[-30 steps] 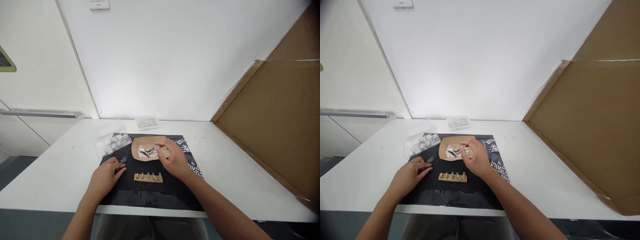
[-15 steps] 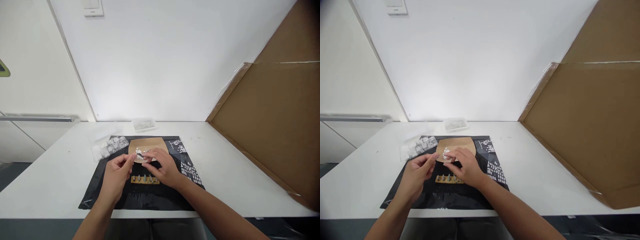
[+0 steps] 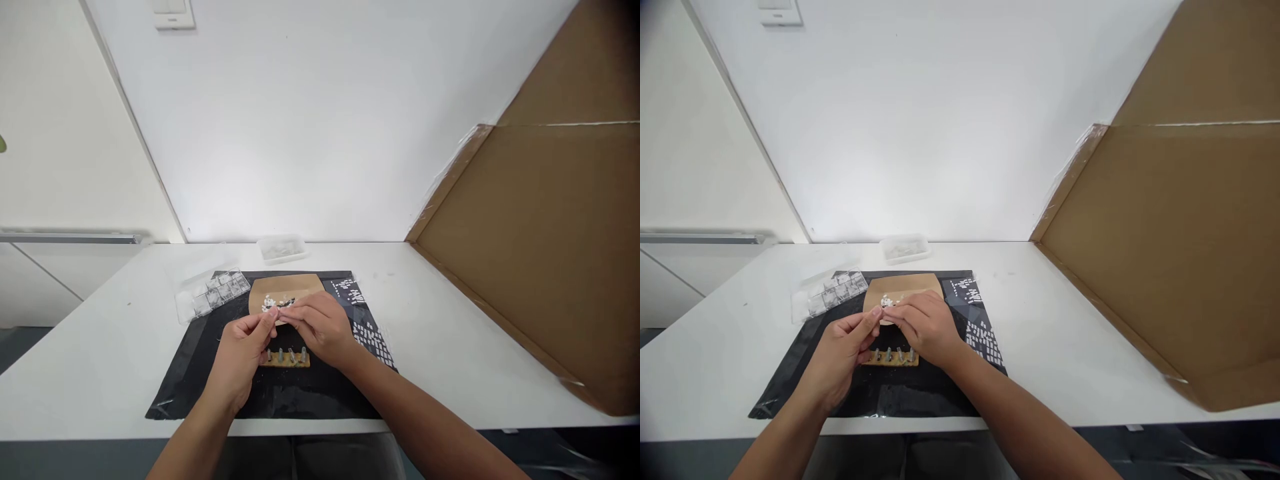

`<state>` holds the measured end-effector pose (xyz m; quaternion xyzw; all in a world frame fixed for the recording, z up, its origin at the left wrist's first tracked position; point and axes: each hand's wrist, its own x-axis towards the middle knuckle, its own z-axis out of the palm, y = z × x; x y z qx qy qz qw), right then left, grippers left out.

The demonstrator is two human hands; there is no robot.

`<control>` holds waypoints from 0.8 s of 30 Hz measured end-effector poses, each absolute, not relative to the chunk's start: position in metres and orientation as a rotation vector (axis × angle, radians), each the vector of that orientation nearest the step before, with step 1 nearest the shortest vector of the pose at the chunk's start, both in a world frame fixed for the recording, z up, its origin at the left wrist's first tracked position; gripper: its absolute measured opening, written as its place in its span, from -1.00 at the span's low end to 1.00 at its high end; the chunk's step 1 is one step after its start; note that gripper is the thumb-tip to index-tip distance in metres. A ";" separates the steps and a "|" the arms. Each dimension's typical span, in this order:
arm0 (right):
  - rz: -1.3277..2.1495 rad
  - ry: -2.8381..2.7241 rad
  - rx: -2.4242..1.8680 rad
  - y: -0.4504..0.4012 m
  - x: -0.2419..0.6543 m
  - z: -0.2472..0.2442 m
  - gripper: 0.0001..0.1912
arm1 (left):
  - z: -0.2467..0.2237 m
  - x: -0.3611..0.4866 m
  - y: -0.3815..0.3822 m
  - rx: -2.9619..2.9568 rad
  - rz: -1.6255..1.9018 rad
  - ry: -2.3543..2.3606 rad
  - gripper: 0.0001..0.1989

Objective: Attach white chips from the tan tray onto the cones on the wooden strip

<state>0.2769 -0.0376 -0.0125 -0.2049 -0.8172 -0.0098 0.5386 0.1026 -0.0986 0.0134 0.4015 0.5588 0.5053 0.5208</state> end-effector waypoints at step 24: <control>0.377 -1.942 -0.897 -0.018 0.290 -0.022 -0.88 | -0.046 0.014 -0.077 2.002 0.603 2.318 -0.50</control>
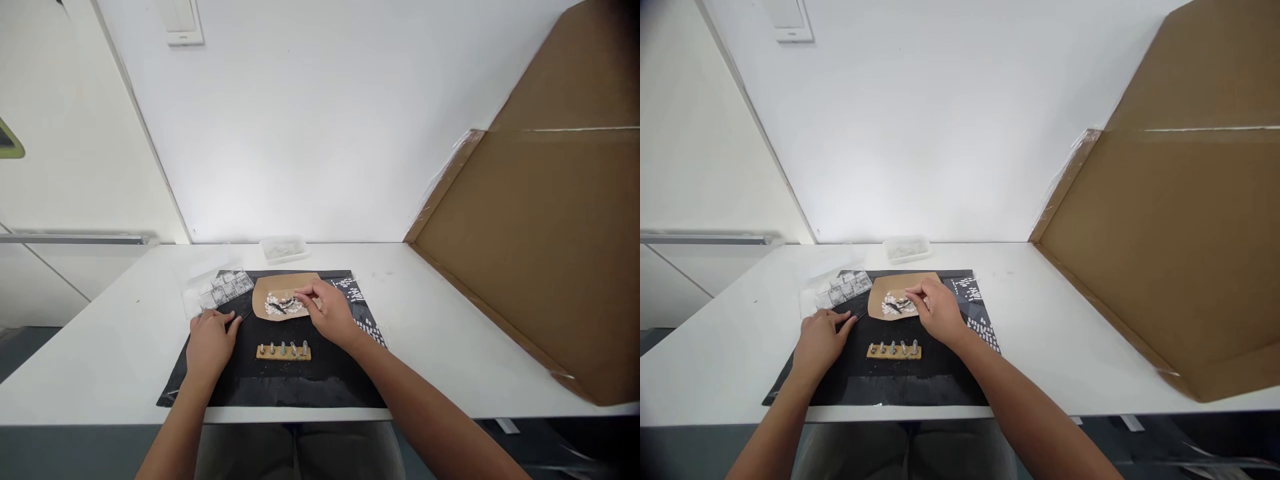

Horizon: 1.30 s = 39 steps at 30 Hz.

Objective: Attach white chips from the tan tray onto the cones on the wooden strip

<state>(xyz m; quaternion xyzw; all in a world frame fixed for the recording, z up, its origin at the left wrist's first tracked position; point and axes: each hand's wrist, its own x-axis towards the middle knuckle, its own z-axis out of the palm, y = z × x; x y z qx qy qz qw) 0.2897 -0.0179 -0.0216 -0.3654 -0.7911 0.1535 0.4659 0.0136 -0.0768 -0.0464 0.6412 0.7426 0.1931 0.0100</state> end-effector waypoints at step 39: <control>0.202 -1.660 -1.095 -0.007 0.301 -0.017 -0.83 | 0.014 0.068 0.018 2.159 0.909 1.164 -0.44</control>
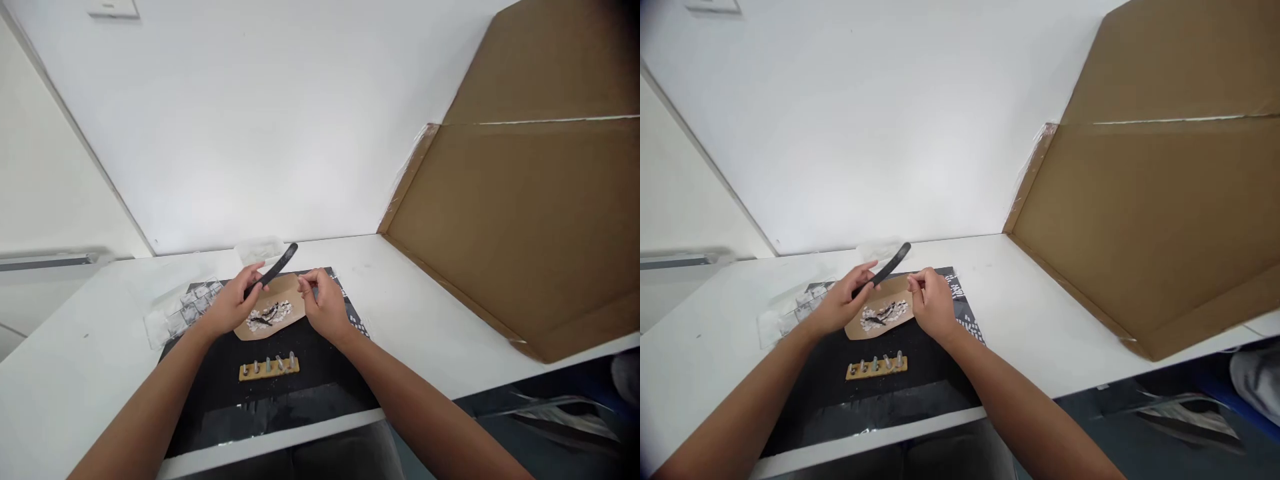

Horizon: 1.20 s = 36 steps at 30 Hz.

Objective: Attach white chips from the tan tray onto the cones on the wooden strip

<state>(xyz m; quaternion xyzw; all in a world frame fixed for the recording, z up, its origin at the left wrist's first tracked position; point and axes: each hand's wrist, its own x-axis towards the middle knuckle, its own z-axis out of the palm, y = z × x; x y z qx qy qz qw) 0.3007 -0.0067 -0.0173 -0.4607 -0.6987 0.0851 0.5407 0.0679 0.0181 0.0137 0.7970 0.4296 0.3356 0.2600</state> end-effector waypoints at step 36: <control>0.124 -1.826 -1.096 -0.009 0.294 -0.022 -0.83 | 0.014 0.071 -0.010 1.747 0.784 0.922 -0.75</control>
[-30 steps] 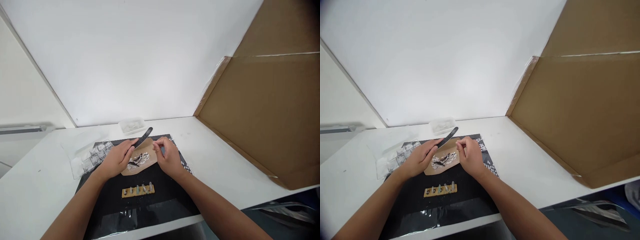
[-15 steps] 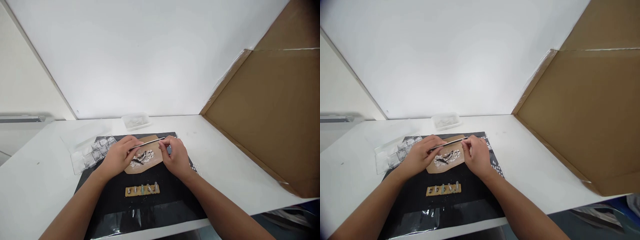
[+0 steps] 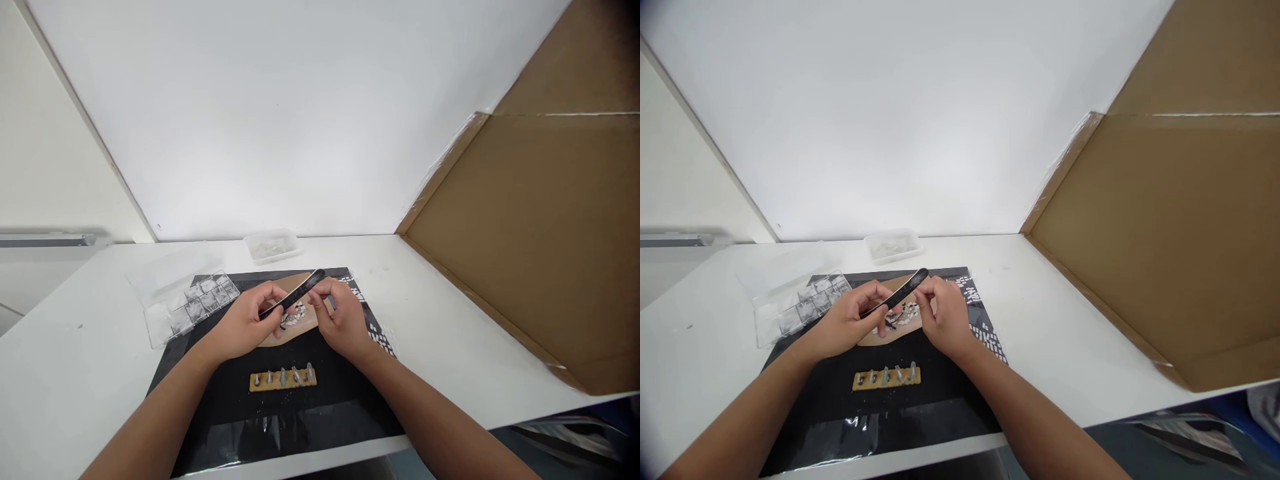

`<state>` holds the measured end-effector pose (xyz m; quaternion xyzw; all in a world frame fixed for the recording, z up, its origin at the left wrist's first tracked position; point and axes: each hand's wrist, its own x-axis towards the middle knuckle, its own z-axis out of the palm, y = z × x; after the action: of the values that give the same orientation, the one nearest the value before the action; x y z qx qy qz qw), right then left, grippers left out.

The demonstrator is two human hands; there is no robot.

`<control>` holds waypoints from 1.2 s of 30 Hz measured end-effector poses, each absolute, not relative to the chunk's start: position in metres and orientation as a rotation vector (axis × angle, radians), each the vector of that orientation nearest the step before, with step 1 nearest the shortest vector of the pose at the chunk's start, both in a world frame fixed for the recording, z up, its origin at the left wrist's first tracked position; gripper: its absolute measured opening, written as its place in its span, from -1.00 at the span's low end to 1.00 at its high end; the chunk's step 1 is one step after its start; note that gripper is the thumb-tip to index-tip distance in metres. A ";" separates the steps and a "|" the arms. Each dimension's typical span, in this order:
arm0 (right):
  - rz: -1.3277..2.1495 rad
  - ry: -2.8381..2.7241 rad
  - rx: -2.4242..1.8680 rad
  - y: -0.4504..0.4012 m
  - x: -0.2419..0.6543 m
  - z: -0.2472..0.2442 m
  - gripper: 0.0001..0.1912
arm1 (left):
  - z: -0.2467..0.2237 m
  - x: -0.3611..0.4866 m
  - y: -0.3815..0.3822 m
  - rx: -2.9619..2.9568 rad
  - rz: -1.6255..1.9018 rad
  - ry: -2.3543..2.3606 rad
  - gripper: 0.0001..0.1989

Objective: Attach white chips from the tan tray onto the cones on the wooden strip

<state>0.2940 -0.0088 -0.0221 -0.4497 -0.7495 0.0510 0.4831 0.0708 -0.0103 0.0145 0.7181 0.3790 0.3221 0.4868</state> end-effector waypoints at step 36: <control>-0.367 -1.837 -1.136 -0.011 0.279 -0.026 -0.82 | 0.012 0.088 -0.021 2.302 0.924 1.249 -0.62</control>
<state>0.2785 -0.0105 -0.0264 -0.4611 -0.7454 -0.1490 0.4577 0.0879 -0.0214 0.0122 0.8152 0.4422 0.3272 0.1812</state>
